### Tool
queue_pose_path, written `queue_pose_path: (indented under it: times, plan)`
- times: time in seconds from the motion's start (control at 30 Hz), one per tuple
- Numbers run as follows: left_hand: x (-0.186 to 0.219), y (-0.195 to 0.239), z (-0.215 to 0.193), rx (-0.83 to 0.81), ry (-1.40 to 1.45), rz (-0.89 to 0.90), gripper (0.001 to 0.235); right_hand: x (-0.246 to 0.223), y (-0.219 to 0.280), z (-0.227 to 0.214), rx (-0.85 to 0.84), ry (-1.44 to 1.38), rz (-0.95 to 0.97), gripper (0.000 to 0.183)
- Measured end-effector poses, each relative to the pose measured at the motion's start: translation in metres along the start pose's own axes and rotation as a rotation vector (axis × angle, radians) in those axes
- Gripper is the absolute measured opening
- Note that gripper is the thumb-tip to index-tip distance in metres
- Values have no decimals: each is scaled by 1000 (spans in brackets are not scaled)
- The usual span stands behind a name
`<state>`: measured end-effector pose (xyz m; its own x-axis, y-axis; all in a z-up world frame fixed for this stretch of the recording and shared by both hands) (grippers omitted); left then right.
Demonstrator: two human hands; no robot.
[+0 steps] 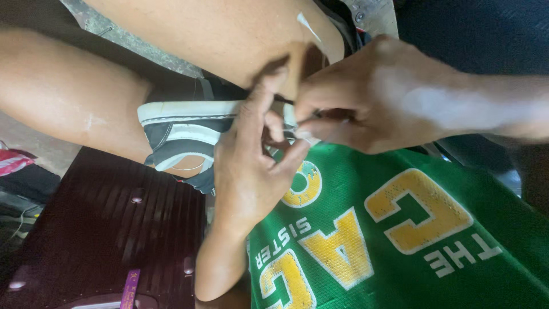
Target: The person holds a black and white sneaker on their lap and uses a needle and thread to stitch along the sole edge. They repeatedly push the needle through the shoe and pull the thread tight, working on the same section throughout the clip.
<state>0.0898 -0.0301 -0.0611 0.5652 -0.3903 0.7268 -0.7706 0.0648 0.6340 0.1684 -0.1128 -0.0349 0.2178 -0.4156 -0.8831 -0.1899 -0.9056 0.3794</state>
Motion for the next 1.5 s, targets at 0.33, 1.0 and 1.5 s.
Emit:
queue_pose_path:
  times: [0.33, 1.0, 1.5]
  plan:
    - [5, 10, -18, 127, 189, 82, 107, 44, 22, 15, 77, -26, 143, 23]
    - [9, 10, -25, 155, 207, 188, 96, 33, 58, 3, 239, 363, -4, 36]
    - [-51, 109, -109, 916, 392, 381, 17, 24, 30, 20, 161, -459, 17, 43]
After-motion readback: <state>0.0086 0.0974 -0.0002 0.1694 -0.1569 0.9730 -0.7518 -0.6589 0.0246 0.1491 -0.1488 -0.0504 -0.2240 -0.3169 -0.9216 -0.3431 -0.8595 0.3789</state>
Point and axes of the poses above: each hand's wrist, its own y-axis away from the middle knuckle, its own z-axis out of the palm, x = y × z, the point moved 9 cm from there along -y, towards the middle knuckle, and after that the axes turned 6 degrees about -y, right-handed, at the moved point
